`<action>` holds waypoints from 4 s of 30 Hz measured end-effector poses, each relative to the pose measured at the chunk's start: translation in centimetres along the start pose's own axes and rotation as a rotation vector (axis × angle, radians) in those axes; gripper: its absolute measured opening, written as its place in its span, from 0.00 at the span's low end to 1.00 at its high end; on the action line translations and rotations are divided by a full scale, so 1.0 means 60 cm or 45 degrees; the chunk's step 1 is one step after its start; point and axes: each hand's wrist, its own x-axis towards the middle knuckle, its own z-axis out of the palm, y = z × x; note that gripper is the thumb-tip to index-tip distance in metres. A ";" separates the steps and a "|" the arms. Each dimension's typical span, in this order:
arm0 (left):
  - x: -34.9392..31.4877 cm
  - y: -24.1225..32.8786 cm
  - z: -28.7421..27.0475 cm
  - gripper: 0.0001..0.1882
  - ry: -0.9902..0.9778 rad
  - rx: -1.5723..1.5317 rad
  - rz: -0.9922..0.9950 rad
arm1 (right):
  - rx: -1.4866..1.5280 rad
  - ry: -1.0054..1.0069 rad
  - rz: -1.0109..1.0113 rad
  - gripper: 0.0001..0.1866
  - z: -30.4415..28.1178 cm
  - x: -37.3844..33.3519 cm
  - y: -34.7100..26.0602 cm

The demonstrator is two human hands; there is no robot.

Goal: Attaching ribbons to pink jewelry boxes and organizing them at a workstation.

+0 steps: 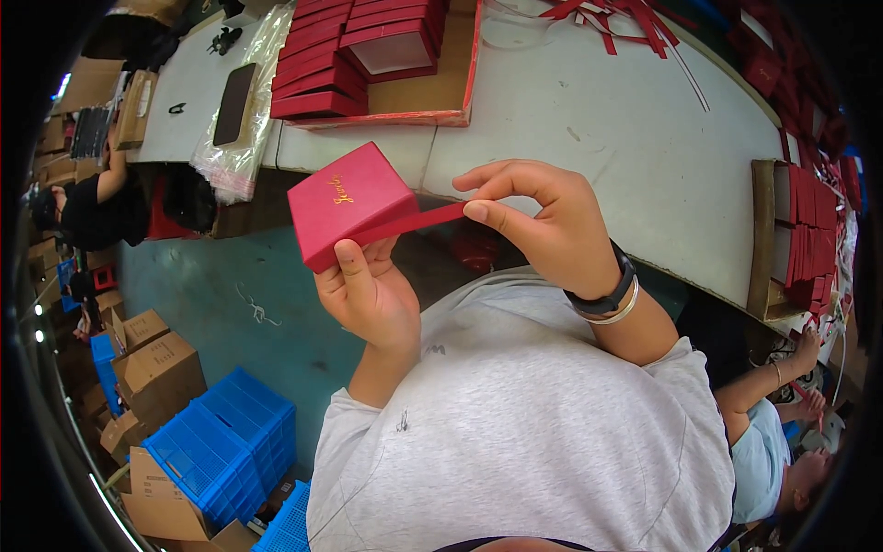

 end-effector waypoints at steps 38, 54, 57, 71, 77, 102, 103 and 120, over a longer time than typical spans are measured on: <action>0.011 -0.025 -0.014 0.17 -0.014 -0.662 -0.712 | 0.043 0.131 -0.092 0.07 0.027 0.024 0.053; 0.005 -0.045 -0.027 0.16 0.091 -0.896 -0.784 | 0.285 0.267 -0.066 0.28 0.058 0.018 0.092; 0.005 -0.044 -0.027 0.17 0.070 -0.968 -0.814 | 0.247 0.207 -0.039 0.37 0.059 0.019 0.083; 0.019 -0.042 -0.034 0.23 -0.035 -1.267 -1.022 | -0.077 -0.207 -0.351 0.17 0.023 0.035 0.037; 0.011 -0.021 -0.014 0.29 -0.106 -0.570 -0.745 | -0.440 -0.110 -0.533 0.24 0.033 0.030 0.050; 0.061 -0.026 -0.071 0.19 -0.085 -0.714 -0.419 | -0.733 -0.121 -0.927 0.21 0.066 0.084 0.052; 0.066 -0.027 -0.072 0.20 -0.104 -0.766 -0.463 | -0.744 -0.145 -0.971 0.17 0.066 0.089 0.047; 0.074 -0.017 -0.062 0.25 -0.669 -0.204 -0.641 | -1.082 -0.049 -1.221 0.17 0.065 0.109 0.003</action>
